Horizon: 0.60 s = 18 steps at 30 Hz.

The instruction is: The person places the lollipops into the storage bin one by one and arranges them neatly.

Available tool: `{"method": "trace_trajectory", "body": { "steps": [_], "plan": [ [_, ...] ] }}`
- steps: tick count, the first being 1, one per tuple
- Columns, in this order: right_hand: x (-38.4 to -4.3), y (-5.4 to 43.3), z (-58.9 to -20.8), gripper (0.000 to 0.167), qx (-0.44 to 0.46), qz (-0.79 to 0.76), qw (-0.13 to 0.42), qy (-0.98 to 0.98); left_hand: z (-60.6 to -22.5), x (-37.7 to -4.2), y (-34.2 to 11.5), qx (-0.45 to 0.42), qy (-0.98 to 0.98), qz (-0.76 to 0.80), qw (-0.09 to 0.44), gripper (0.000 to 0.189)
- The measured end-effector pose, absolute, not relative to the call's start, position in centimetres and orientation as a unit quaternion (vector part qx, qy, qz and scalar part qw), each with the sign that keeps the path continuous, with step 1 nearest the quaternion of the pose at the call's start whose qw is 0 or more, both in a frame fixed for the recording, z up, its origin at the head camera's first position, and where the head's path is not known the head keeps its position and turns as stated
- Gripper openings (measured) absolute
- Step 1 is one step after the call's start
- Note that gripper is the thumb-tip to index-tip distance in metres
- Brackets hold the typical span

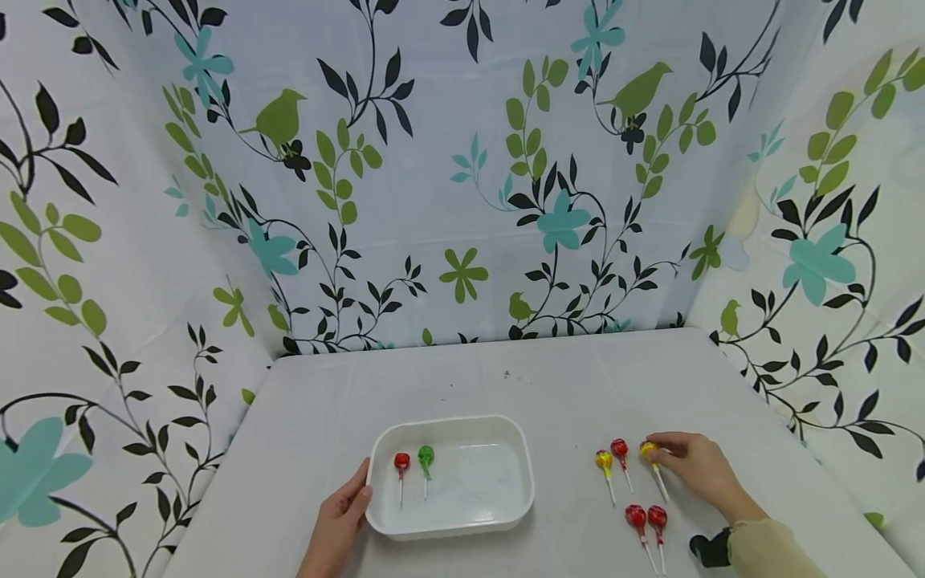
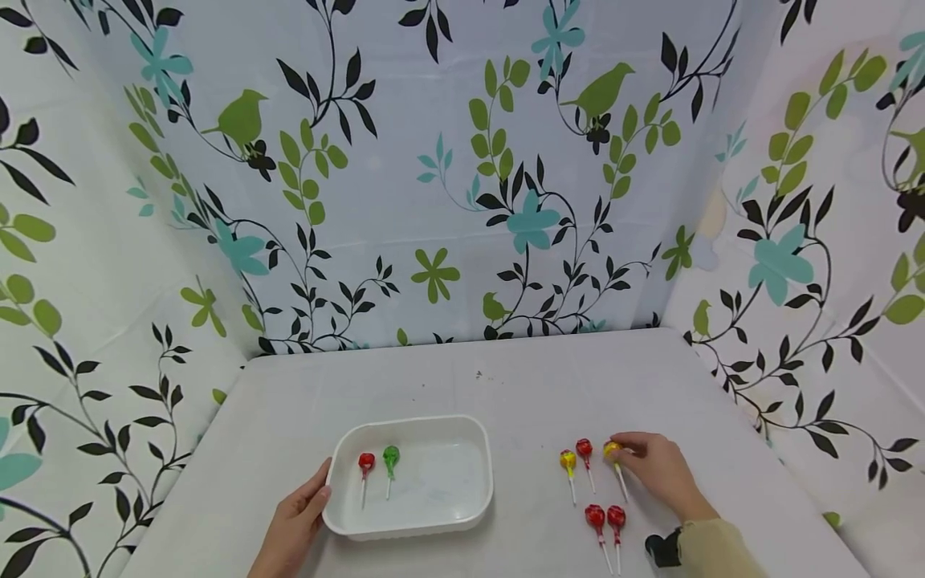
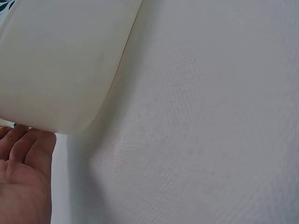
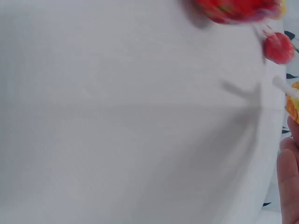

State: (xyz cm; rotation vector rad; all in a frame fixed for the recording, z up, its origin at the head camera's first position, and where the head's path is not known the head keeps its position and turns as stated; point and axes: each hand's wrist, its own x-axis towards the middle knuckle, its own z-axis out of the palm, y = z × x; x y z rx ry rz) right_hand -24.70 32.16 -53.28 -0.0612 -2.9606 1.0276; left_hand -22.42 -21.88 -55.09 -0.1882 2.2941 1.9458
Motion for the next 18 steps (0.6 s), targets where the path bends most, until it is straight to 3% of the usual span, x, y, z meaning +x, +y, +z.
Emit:
{"method": "trace_trajectory", "body": {
  "steps": [10, 18],
  "plan": [
    [-24.9, 32.0, -49.6, 0.037, -0.005, 0.335, 0.040, -0.941, -55.1, -22.2, -22.3, -0.052, 0.760, 0.645, 0.059, 0.054],
    [-25.7, 27.6, -47.7, 0.036, 0.003, 0.378, 0.046, -0.925, -55.1, -22.2, -22.1, -0.046, 0.759, 0.647, 0.058, 0.053]
  ]
}}
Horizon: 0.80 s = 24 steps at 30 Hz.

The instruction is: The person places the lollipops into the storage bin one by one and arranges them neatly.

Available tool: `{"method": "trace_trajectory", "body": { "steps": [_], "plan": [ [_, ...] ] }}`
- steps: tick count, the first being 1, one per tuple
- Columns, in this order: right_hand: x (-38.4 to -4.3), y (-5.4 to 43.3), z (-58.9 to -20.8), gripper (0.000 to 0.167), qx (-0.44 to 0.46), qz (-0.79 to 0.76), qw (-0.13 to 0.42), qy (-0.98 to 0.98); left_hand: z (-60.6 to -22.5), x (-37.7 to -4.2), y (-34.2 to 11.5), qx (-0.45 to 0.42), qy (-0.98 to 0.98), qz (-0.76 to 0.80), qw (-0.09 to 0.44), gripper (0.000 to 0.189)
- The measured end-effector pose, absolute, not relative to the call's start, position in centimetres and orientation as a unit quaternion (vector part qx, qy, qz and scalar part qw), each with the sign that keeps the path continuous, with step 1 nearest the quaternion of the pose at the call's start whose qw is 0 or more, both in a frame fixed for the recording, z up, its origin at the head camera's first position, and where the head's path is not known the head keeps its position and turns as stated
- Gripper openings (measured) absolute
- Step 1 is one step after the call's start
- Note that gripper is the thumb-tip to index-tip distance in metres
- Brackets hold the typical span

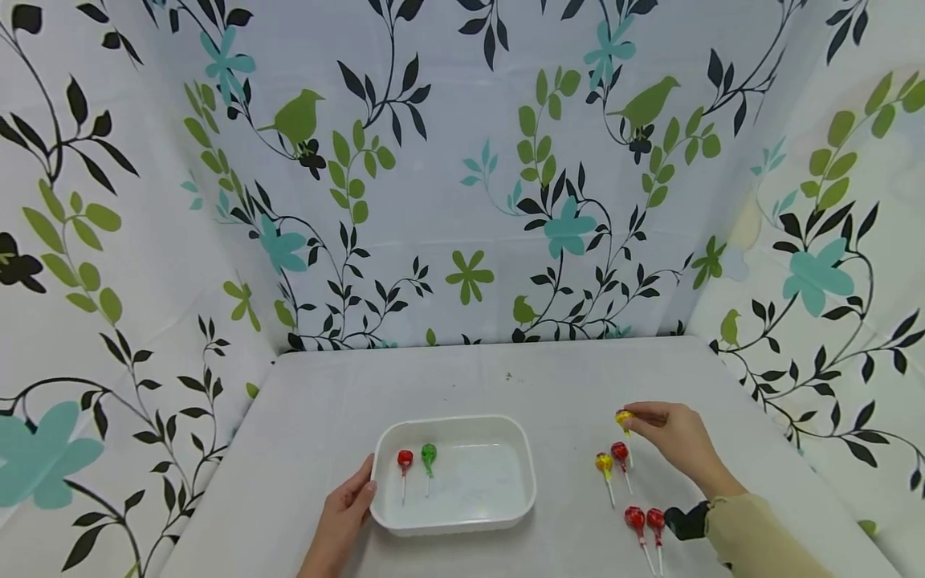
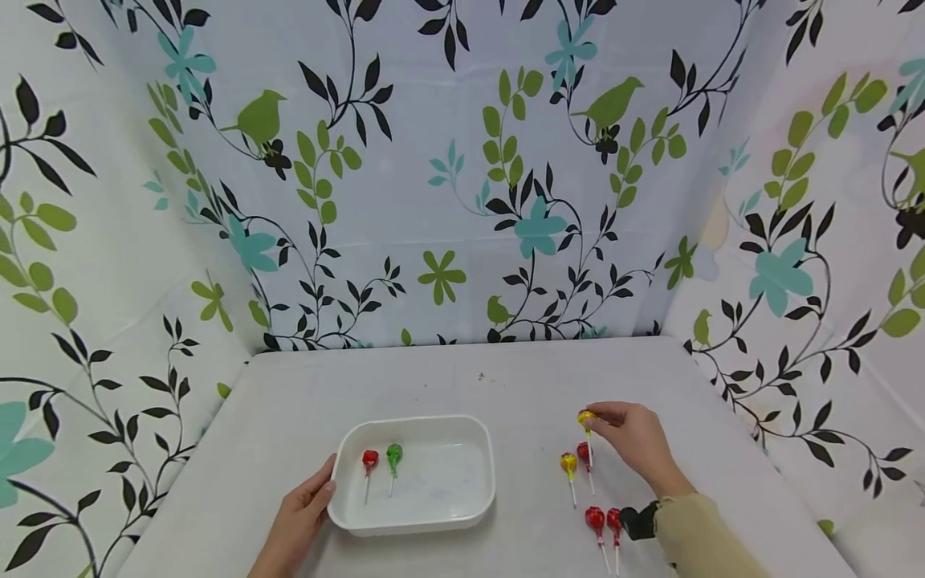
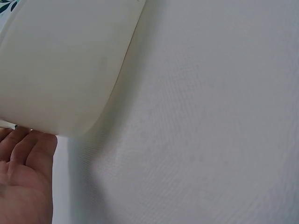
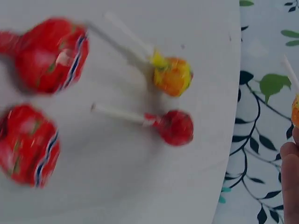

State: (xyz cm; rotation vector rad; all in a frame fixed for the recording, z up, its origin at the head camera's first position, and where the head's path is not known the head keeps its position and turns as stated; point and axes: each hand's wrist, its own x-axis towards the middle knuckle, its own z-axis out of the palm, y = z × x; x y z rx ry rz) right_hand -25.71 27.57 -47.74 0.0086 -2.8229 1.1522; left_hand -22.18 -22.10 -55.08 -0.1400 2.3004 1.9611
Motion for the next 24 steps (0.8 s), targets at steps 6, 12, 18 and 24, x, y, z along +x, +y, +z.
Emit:
{"method": "trace_trajectory", "body": {
  "steps": [6, 12, 18, 24],
  "plan": [
    [-27.6, 22.0, -47.1, 0.031, 0.021, 0.406, 0.031, -0.913, -55.4, -22.1, -22.4, -0.042, 0.756, 0.651, 0.054, 0.053],
    [-29.1, 16.1, -47.0, 0.027, 0.034, 0.434, 0.022, -0.900, -55.8, -22.2, -22.2, -0.037, 0.755, 0.653, 0.046, 0.052],
    [-30.2, 9.4, -47.5, 0.020, 0.061, 0.417, 0.002, -0.907, -55.6, -22.2, -22.2, -0.030, 0.756, 0.652, 0.036, 0.051],
    [-30.5, 4.5, -48.0, 0.016, 0.113, 0.380, -0.042, -0.917, -55.6, -22.2, -22.6, -0.026, 0.757, 0.652, 0.033, 0.051]
  ]
}}
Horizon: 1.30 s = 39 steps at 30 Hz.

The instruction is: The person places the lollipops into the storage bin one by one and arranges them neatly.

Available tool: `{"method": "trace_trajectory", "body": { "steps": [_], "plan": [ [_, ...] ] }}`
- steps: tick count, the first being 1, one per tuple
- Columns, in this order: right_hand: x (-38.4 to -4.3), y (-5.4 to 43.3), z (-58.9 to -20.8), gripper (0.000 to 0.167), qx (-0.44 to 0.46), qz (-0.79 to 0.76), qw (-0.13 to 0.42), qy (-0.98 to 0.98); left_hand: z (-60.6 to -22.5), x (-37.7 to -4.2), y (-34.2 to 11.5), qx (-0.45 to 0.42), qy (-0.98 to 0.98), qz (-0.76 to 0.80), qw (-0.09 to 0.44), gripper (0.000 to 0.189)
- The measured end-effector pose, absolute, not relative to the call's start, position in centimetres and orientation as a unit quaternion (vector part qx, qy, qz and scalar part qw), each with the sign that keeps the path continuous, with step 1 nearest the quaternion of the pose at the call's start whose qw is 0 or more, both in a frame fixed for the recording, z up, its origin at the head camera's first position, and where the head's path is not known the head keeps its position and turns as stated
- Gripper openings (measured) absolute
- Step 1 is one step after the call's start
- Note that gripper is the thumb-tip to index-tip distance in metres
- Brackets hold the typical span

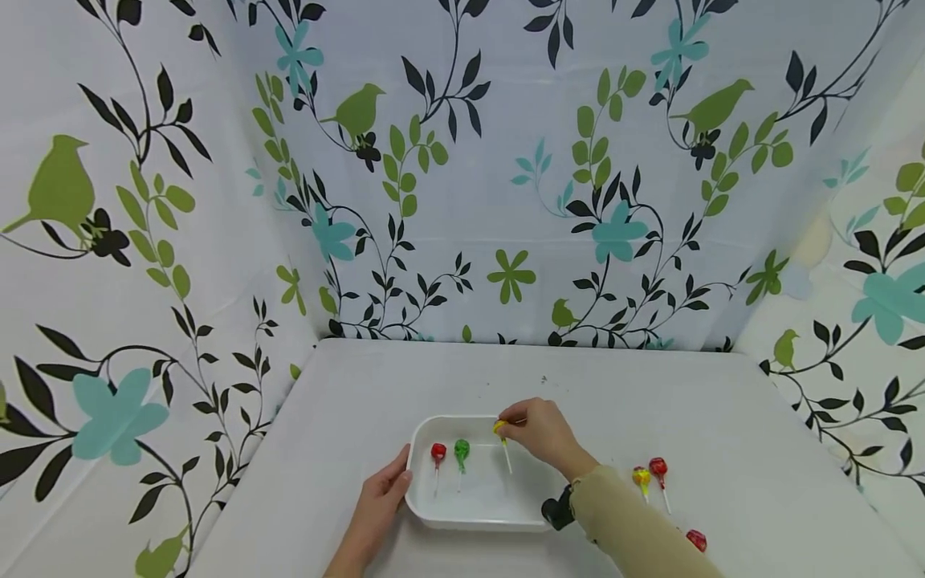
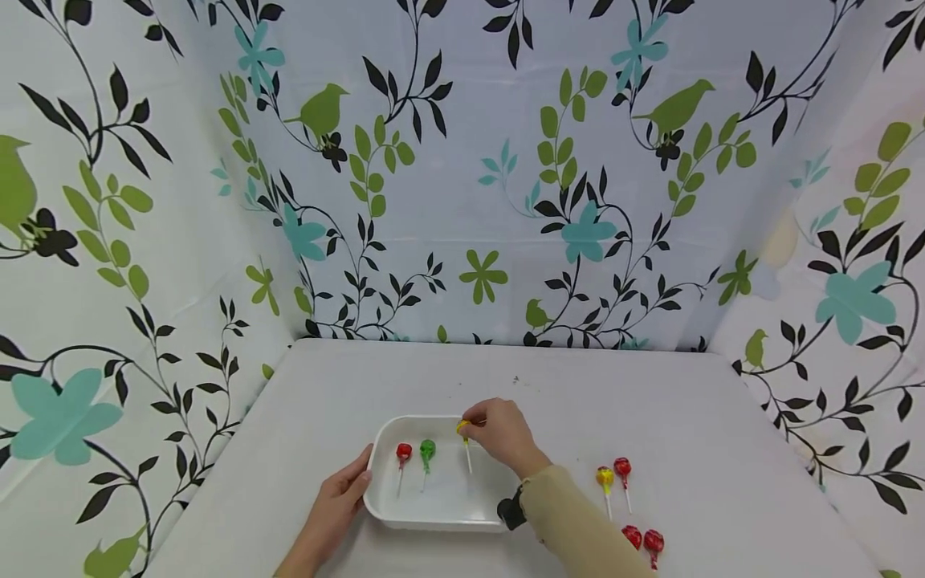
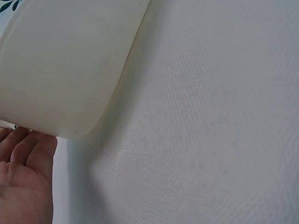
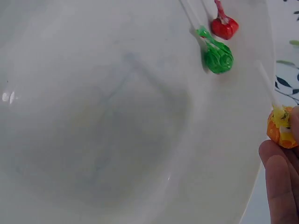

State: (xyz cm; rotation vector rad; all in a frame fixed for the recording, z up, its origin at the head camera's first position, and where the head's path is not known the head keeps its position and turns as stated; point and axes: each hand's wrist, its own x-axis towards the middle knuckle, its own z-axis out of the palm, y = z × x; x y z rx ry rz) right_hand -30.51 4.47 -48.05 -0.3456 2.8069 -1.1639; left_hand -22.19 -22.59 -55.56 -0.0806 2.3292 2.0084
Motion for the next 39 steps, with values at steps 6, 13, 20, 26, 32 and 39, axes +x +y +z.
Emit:
{"method": "trace_trajectory", "body": {
  "steps": [6, 13, 20, 26, 32, 39],
  "plan": [
    [-31.2, 2.5, -48.4, 0.008, -0.150, -0.322, 0.071, 0.932, -55.4, -22.2, -22.5, -0.031, 0.756, 0.653, 0.034, 0.051],
    [-31.9, 0.8, -48.8, 0.014, -0.161, -0.265, 0.101, 0.945, -55.3, -22.1, -22.7, -0.031, 0.750, 0.659, 0.035, 0.051],
    [-32.2, -0.5, -49.3, 0.012, -0.164, -0.203, 0.113, 0.959, -55.4, -22.2, -22.7, -0.035, 0.746, 0.664, 0.039, 0.050],
    [-32.0, -1.0, -49.6, 0.005, -0.160, -0.195, 0.125, 0.960, -55.3, -22.3, -22.7, -0.036, 0.747, 0.663, 0.039, 0.051],
    [-31.9, -1.5, -49.9, 0.003, -0.155, -0.168, 0.115, 0.967, -55.3, -22.2, -22.7, -0.036, 0.749, 0.660, 0.041, 0.051],
    [-31.8, -1.8, -50.1, 0.006, -0.156, -0.144, 0.104, 0.972, -55.4, -22.3, -22.7, -0.036, 0.756, 0.653, 0.041, 0.051]
  ]
}}
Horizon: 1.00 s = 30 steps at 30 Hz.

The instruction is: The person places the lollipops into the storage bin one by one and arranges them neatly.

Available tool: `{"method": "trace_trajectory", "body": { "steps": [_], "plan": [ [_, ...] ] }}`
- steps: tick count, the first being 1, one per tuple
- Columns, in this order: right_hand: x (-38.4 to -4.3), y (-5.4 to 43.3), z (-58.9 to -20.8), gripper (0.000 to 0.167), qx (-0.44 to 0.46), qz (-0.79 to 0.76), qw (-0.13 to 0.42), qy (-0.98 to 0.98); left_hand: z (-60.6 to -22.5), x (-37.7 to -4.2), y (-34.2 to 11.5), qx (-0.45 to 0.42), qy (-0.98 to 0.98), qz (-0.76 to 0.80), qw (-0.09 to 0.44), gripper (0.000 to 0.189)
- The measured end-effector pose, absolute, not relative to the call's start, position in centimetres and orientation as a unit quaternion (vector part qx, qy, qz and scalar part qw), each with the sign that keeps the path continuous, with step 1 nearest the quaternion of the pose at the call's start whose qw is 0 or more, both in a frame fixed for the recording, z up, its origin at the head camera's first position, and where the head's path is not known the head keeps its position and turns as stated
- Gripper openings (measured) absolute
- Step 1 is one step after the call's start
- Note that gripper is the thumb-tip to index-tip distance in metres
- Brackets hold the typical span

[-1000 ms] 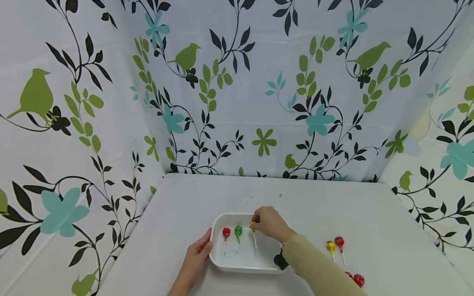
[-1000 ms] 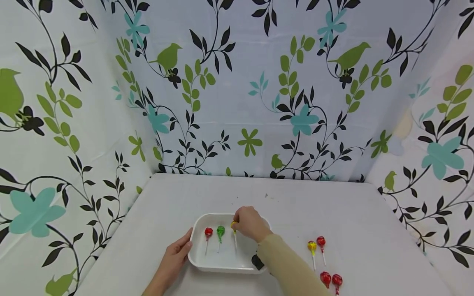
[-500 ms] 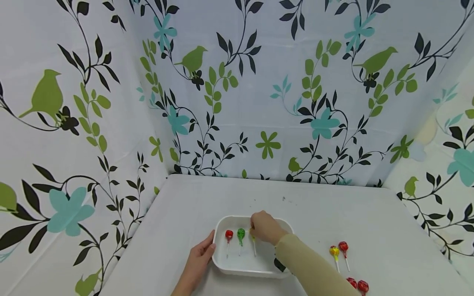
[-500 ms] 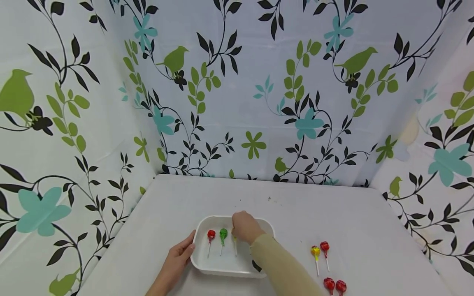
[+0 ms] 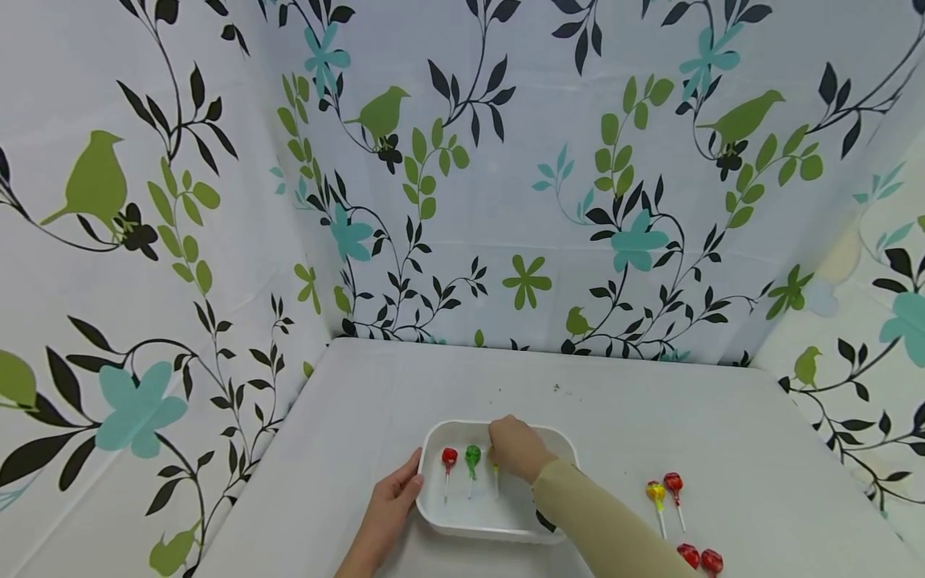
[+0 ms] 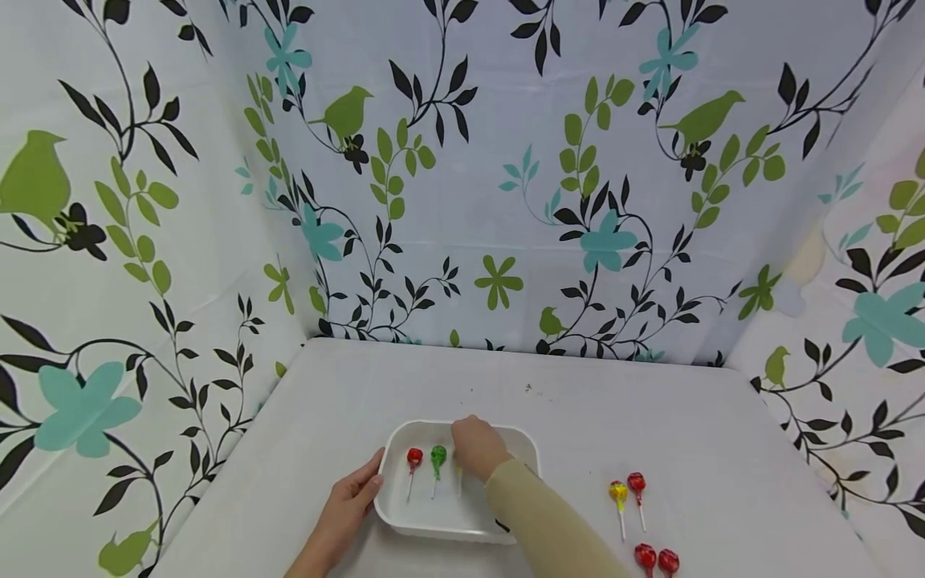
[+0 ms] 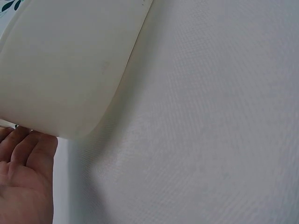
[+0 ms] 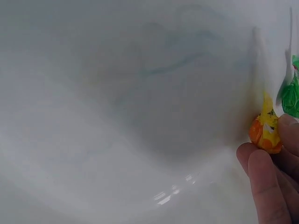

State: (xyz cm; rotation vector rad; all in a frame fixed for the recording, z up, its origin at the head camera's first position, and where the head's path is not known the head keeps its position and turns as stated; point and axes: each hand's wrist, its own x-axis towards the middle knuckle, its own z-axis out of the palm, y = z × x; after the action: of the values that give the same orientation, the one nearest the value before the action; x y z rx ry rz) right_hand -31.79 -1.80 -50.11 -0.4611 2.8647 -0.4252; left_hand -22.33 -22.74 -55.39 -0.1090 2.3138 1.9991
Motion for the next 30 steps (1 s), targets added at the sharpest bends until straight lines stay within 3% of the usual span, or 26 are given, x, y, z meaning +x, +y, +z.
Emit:
{"method": "trace_trajectory", "body": {
  "steps": [19, 30],
  "plan": [
    [-31.8, -0.9, -48.7, 0.006, -0.146, -0.157, 0.126, 0.969, -55.0, -22.3, -22.3, -0.036, 0.762, 0.646, 0.038, 0.050],
    [-31.0, 2.6, -44.8, 0.016, -0.212, -0.239, 0.062, 0.946, -55.3, -22.1, -22.5, -0.027, 0.756, 0.653, 0.038, 0.050]
  ]
}}
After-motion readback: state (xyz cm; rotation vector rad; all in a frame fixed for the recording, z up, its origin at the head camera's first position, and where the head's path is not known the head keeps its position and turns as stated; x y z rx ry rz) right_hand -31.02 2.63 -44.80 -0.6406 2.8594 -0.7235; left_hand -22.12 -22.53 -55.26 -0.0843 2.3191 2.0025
